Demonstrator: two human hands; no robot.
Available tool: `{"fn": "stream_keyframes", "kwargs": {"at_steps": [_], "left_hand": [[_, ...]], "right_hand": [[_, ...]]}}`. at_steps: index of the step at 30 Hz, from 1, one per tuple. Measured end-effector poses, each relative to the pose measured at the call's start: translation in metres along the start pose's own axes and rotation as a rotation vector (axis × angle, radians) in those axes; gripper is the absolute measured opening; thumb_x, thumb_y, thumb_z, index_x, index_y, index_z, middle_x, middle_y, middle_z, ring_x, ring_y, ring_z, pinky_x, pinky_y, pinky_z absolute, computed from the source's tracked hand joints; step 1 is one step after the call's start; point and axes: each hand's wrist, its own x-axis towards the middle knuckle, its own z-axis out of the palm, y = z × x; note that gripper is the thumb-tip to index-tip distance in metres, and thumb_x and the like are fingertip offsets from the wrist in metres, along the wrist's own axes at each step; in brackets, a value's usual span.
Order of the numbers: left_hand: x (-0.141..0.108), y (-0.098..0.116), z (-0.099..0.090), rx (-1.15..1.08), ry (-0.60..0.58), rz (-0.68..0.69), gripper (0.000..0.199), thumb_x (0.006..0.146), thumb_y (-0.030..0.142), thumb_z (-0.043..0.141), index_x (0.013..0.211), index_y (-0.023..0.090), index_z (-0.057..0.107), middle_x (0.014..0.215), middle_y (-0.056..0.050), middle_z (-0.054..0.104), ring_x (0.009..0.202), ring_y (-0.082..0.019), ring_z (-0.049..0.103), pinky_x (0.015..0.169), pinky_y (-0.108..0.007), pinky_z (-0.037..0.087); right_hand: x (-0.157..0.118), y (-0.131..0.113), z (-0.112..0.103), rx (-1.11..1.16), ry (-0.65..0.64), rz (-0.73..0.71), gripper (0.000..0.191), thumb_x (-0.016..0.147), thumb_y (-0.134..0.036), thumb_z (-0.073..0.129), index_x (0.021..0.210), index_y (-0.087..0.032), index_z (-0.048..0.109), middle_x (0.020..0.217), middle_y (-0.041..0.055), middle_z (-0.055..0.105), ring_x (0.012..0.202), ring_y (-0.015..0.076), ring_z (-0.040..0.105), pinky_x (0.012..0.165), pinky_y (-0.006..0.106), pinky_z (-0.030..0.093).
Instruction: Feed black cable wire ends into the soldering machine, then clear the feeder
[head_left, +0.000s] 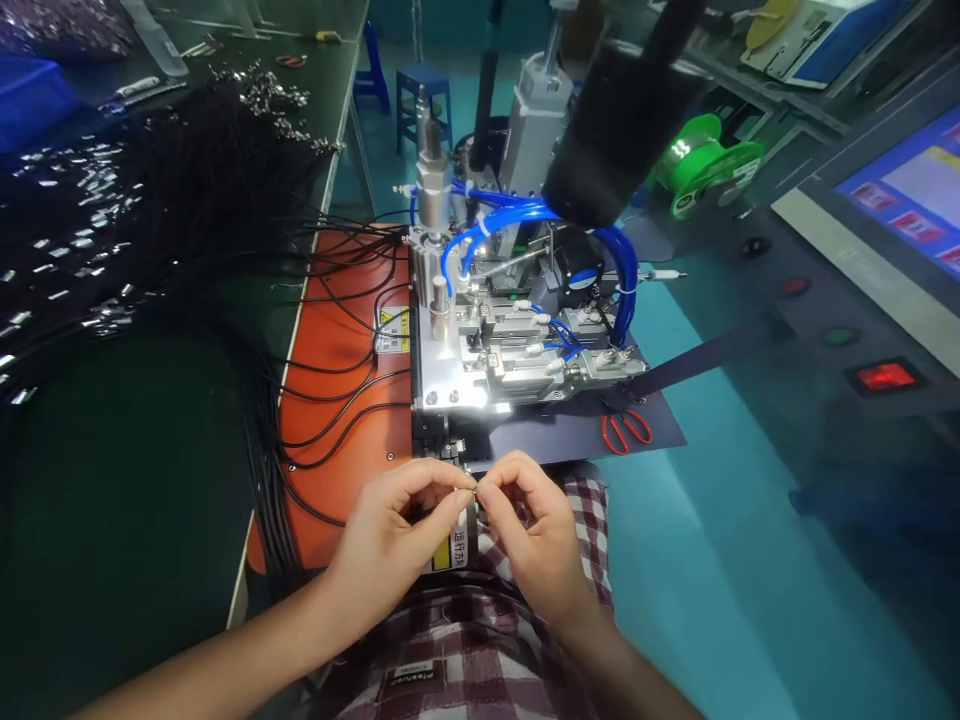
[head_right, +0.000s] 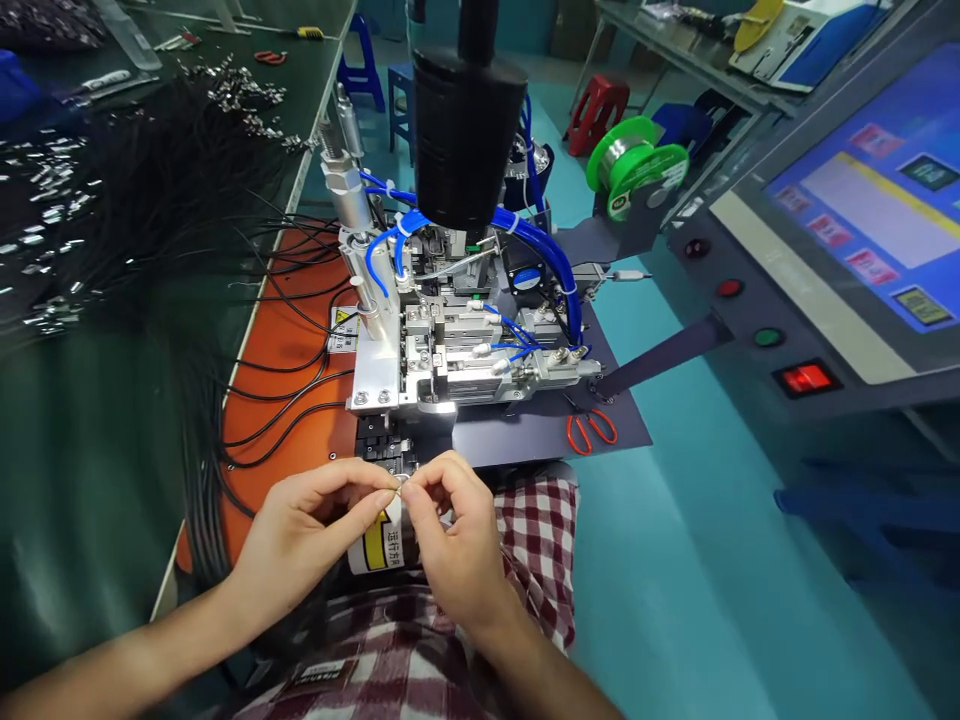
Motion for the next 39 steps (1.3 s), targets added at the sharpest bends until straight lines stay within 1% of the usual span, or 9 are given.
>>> {"fn": "stream_keyframes", "kwargs": {"at_steps": [3,5,7,9,12,16,23,29,39], "left_hand": [[0.004,0.000,-0.003,0.030,-0.020,0.051,0.013,0.084,0.026,0.057,0.080,0.018,0.067,0.071,0.000,0.060,0.065,-0.012,0.053,0.059,-0.023,0.041],[0.008,0.000,-0.006,0.055,-0.042,0.052,0.013,0.085,0.024,0.055,0.081,0.019,0.066,0.074,0.000,0.061,0.068,-0.013,0.055,0.062,-0.023,0.042],[0.013,0.001,-0.011,0.108,-0.055,0.036,0.010,0.086,0.023,0.054,0.087,0.020,0.064,0.075,0.002,0.060,0.069,-0.012,0.055,0.061,-0.022,0.043],[0.016,0.000,-0.017,0.220,-0.026,0.059,0.009,0.086,0.021,0.053,0.093,0.021,0.060,0.078,0.002,0.058,0.072,-0.012,0.055,0.064,-0.022,0.043],[0.021,-0.005,-0.026,0.397,0.021,0.170,0.012,0.088,0.017,0.050,0.093,0.020,0.060,0.084,0.000,0.056,0.078,-0.012,0.054,0.070,-0.023,0.043],[0.025,-0.016,-0.032,0.476,-0.005,0.315,0.021,0.089,0.010,0.045,0.099,0.016,0.062,0.081,-0.001,0.054,0.076,-0.011,0.054,0.068,-0.021,0.044],[0.028,-0.027,-0.034,0.625,-0.110,0.394,0.037,0.088,0.005,0.040,0.117,0.018,0.058,0.084,-0.002,0.048,0.073,-0.012,0.054,0.063,-0.020,0.045],[0.029,-0.028,-0.033,0.786,-0.076,0.457,0.035,0.088,0.008,0.039,0.116,0.017,0.058,0.085,-0.005,0.051,0.073,-0.016,0.055,0.062,-0.025,0.048],[0.028,-0.029,-0.031,0.863,-0.051,0.502,0.032,0.090,0.012,0.038,0.113,0.017,0.060,0.081,-0.004,0.054,0.068,-0.015,0.055,0.059,-0.025,0.048]], "right_hand": [[0.005,0.004,-0.001,0.127,-0.099,0.117,0.017,0.088,-0.027,0.052,0.073,-0.019,0.050,0.067,-0.0048,0.043,0.052,0.0077,0.038,0.049,0.023,0.032],[0.010,0.005,-0.001,0.178,-0.133,0.151,0.018,0.088,-0.028,0.052,0.073,-0.019,0.049,0.063,-0.0058,0.041,0.049,0.0073,0.036,0.046,0.022,0.030],[0.017,0.006,-0.002,0.163,-0.110,0.141,0.018,0.088,-0.029,0.053,0.073,-0.019,0.050,0.063,-0.0056,0.041,0.049,0.0076,0.036,0.047,0.023,0.030],[0.026,0.006,-0.002,0.105,-0.065,0.124,0.019,0.086,-0.028,0.054,0.071,-0.019,0.050,0.064,-0.0048,0.042,0.051,0.0082,0.038,0.048,0.023,0.031],[0.040,0.011,-0.003,0.023,-0.041,0.145,0.019,0.084,-0.030,0.057,0.069,-0.018,0.051,0.063,-0.0040,0.044,0.052,0.0095,0.039,0.049,0.024,0.032],[0.049,0.020,-0.002,0.021,-0.074,0.213,0.020,0.082,-0.034,0.057,0.070,-0.019,0.052,0.059,-0.0041,0.045,0.050,0.0105,0.039,0.047,0.024,0.031],[0.052,0.024,-0.002,-0.012,-0.081,0.252,0.020,0.081,-0.035,0.057,0.071,-0.018,0.053,0.059,-0.0037,0.044,0.051,0.0105,0.038,0.048,0.024,0.031],[0.051,0.027,-0.002,-0.031,-0.066,0.253,0.020,0.082,-0.034,0.056,0.072,-0.018,0.053,0.060,-0.0034,0.044,0.052,0.0106,0.038,0.047,0.024,0.031],[0.050,0.031,0.000,0.002,-0.049,0.265,0.019,0.082,-0.034,0.056,0.072,-0.019,0.053,0.061,-0.0032,0.046,0.052,0.0111,0.040,0.048,0.024,0.032]]}}
